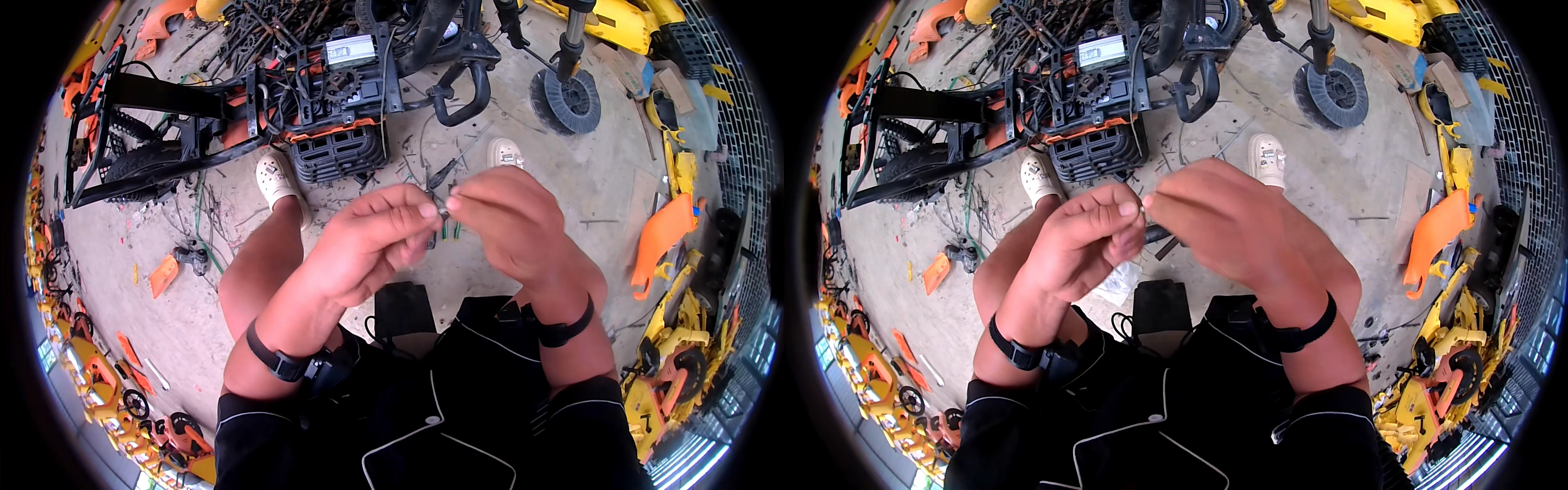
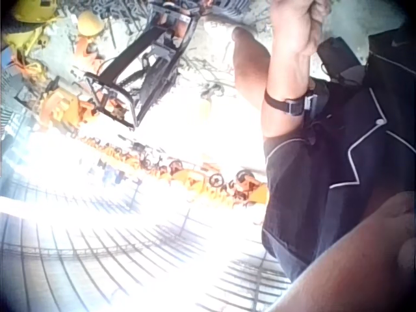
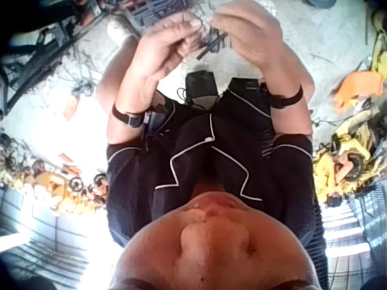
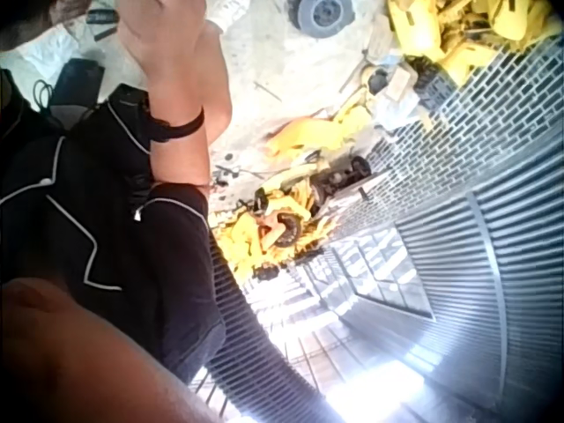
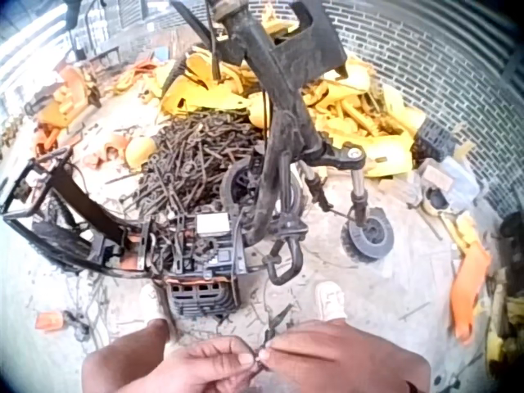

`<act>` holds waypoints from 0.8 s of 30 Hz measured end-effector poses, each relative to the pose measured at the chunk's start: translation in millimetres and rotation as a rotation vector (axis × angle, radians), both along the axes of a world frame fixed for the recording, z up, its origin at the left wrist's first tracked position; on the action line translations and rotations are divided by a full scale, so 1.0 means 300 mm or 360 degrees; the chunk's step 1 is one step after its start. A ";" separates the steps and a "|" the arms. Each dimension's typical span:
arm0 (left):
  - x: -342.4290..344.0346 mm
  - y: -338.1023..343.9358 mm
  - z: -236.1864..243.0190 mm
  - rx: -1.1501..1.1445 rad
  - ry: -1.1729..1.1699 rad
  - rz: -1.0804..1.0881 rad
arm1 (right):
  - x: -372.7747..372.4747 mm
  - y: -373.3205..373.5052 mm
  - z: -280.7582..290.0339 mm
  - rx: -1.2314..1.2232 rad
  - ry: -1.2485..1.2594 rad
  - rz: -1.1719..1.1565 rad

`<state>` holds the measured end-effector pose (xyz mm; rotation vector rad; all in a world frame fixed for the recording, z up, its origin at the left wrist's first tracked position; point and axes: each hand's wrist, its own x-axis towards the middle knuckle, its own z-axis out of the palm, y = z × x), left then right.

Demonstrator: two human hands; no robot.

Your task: The person manipulates wires and small metal components on an electric scooter frame by hand, at one point using a hammer to tap a metal part.

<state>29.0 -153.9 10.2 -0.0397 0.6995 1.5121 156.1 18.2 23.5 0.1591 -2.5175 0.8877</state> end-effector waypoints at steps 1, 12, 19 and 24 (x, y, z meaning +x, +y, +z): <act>0.001 0.001 0.002 -0.0044 0.0420 0.0022 | 0.000 -0.009 -0.013 -0.0371 -0.0118 -0.0058; -0.047 -0.006 -0.006 0.0430 0.3386 0.0162 | -0.006 -0.006 0.061 -0.2450 -0.1438 -0.0345; 0.010 -0.009 0.008 0.0176 0.1649 0.0091 | 0.030 -0.035 -0.002 -0.0960 -0.0476 -0.0184; 0.066 -0.012 -0.006 0.0128 -0.0208 0.0133 | 0.027 -0.003 0.005 0.0181 0.0246 -0.0010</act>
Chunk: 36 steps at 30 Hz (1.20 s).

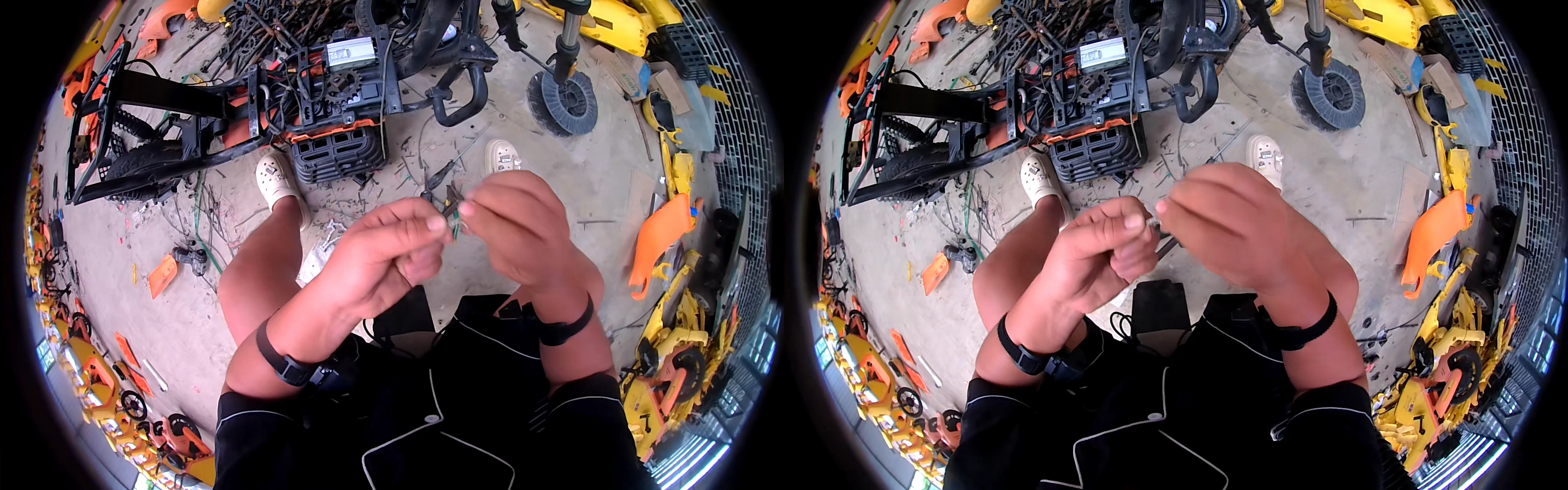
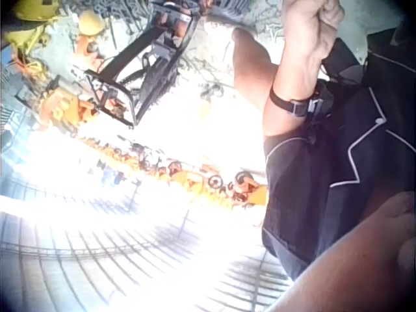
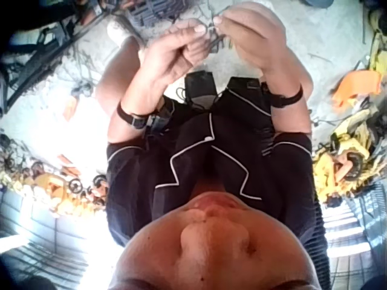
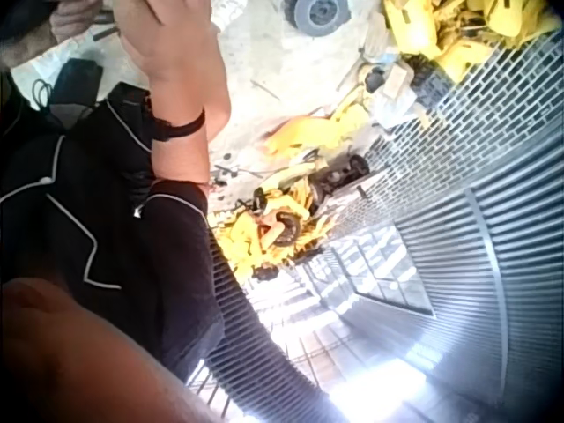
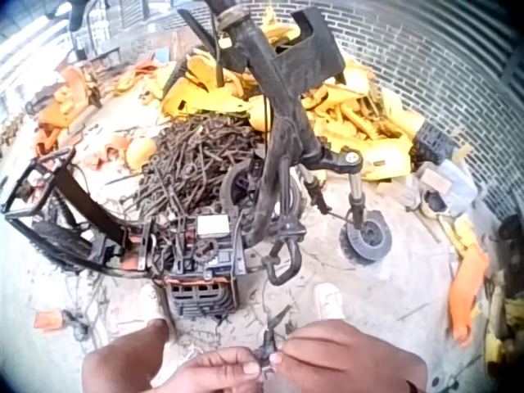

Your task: The person manipulates wires and small metal components on an electric scooter frame by hand, at one point using a hammer to tap a metal part.

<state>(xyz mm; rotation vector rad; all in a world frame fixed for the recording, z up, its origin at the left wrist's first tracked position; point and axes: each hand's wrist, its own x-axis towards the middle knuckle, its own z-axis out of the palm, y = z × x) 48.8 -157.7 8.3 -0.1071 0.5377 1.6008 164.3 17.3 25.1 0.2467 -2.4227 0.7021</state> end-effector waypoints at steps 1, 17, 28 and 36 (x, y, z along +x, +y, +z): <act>-0.006 0.002 0.001 -0.0029 -0.0053 0.0032 | -0.001 -0.003 -0.003 -0.0303 -0.0198 -0.0052; -0.095 0.020 -0.020 0.0083 0.3061 0.0337 | -0.011 -0.042 0.003 -0.2019 -0.1172 -0.0175; -0.043 0.012 -0.010 -0.0331 0.0953 0.0067 | -0.026 -0.010 -0.034 -0.0696 -0.0603 -0.0187; -0.116 -0.008 -0.025 0.0139 0.3758 0.0534 | -0.015 0.022 0.041 -0.2917 -0.1666 -0.0060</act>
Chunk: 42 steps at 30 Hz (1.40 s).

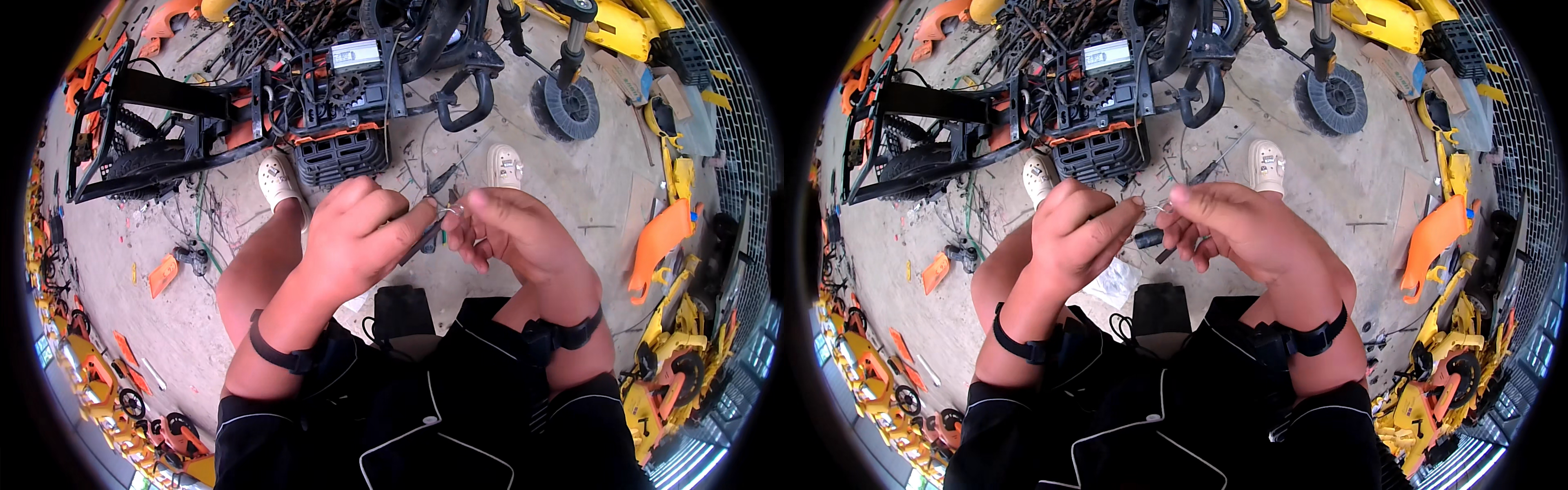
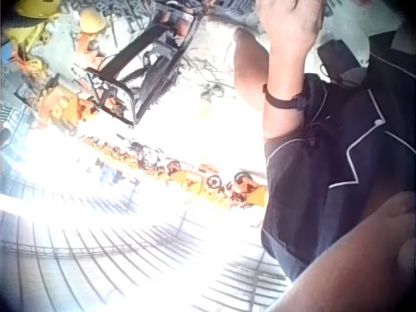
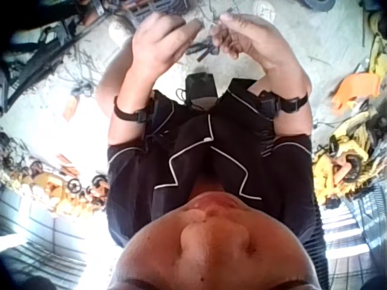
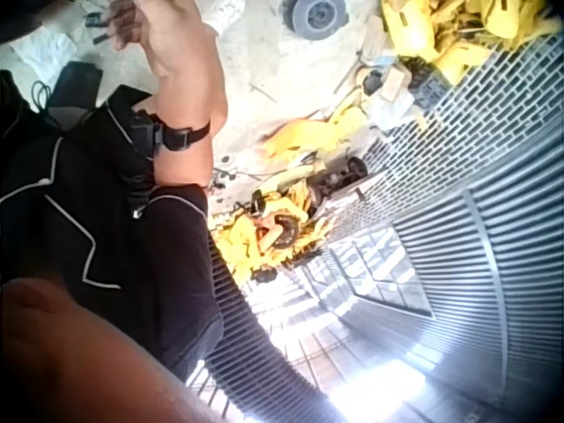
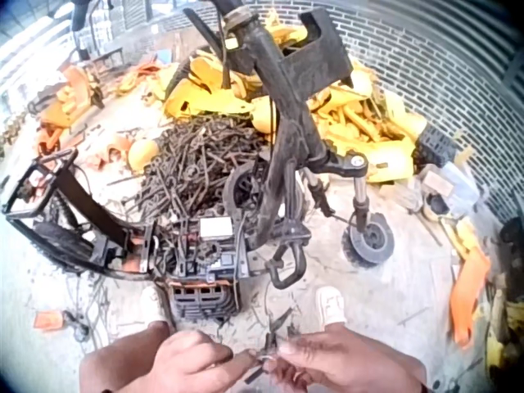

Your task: The person manipulates wires and small metal components on an electric scooter frame by hand, at one point using a hammer to tap a metal part.

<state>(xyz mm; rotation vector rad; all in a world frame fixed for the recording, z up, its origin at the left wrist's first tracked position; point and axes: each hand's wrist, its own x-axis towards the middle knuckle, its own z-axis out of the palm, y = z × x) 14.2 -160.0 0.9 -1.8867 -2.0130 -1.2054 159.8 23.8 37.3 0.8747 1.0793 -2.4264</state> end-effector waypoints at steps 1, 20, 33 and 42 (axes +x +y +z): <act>0.003 0.001 -0.002 0.0016 0.0044 -0.0007 | -0.002 -0.005 0.004 -0.0007 -0.0059 0.0043; 0.031 0.018 0.049 -0.0457 -0.1227 0.0152 | 0.015 -0.077 -0.056 0.1682 0.0372 -0.0085; 0.050 0.030 0.033 -0.0170 0.0108 0.0133 | -0.012 -0.045 -0.011 0.0069 -0.0157 -0.0150; 0.059 0.000 0.072 -0.0604 -0.1960 0.0011 | 0.009 -0.059 -0.029 0.2679 0.1280 0.0231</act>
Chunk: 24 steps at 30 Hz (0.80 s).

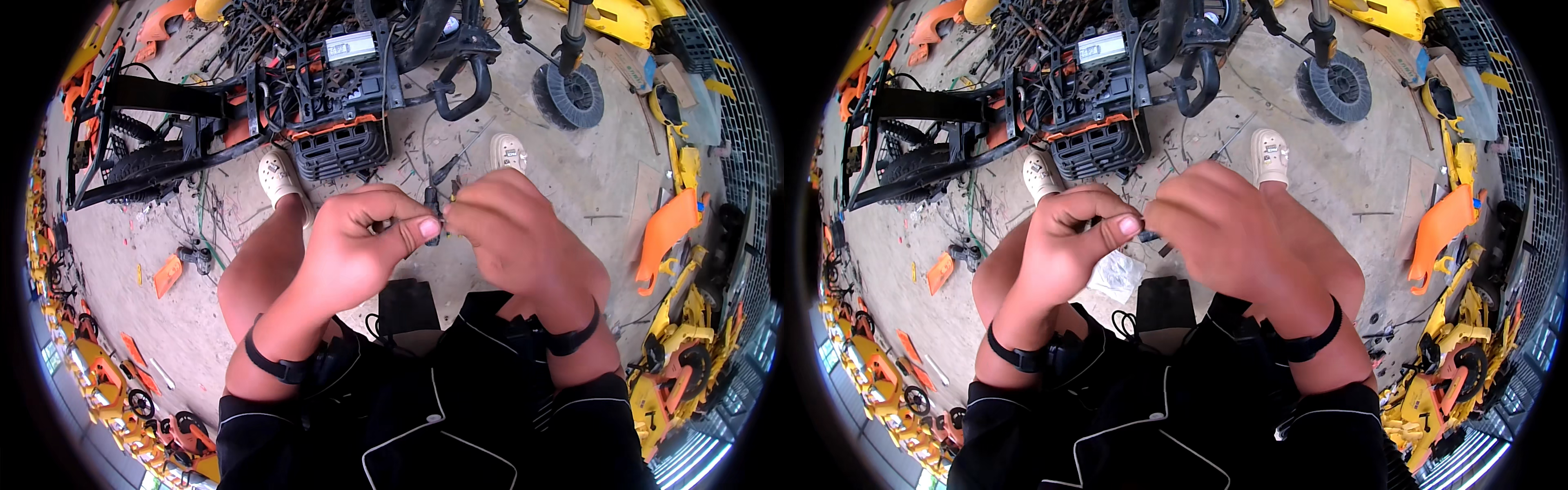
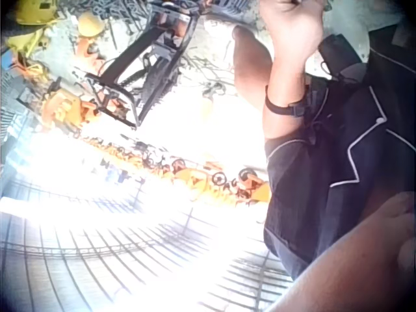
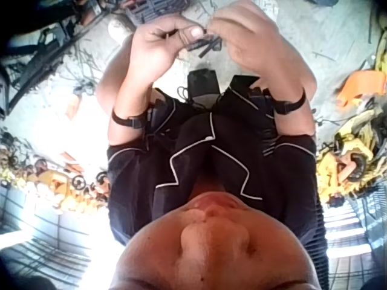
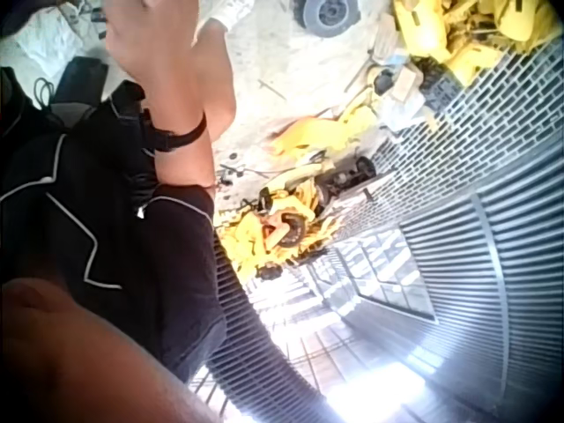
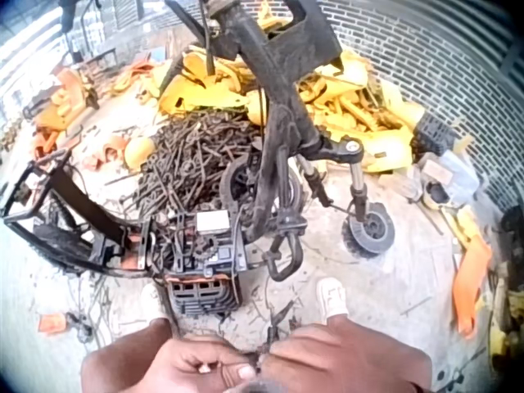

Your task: The person manipulates wires and small metal components on an electric scooter frame by hand, at one point using a hammer to tap a metal part.

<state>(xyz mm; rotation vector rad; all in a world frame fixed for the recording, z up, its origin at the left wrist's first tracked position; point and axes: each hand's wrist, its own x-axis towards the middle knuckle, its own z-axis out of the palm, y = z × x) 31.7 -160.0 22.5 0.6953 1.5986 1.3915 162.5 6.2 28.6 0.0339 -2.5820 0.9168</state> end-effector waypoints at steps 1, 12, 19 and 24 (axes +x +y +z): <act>-0.012 -0.004 -0.004 -0.0037 -0.0441 -0.0013 | 0.004 0.003 -0.003 0.0336 0.0198 0.0070; -0.023 0.016 -0.030 0.0333 0.1417 0.0035 | -0.019 0.027 0.011 -0.2143 -0.1146 -0.0293; -0.014 0.015 -0.044 0.0356 0.1484 0.0036 | -0.010 -0.018 -0.016 -0.1720 -0.0936 -0.0273; 0.028 0.011 -0.020 0.0122 0.0287 0.0200 | -0.014 -0.005 -0.011 -0.0283 -0.0247 -0.0046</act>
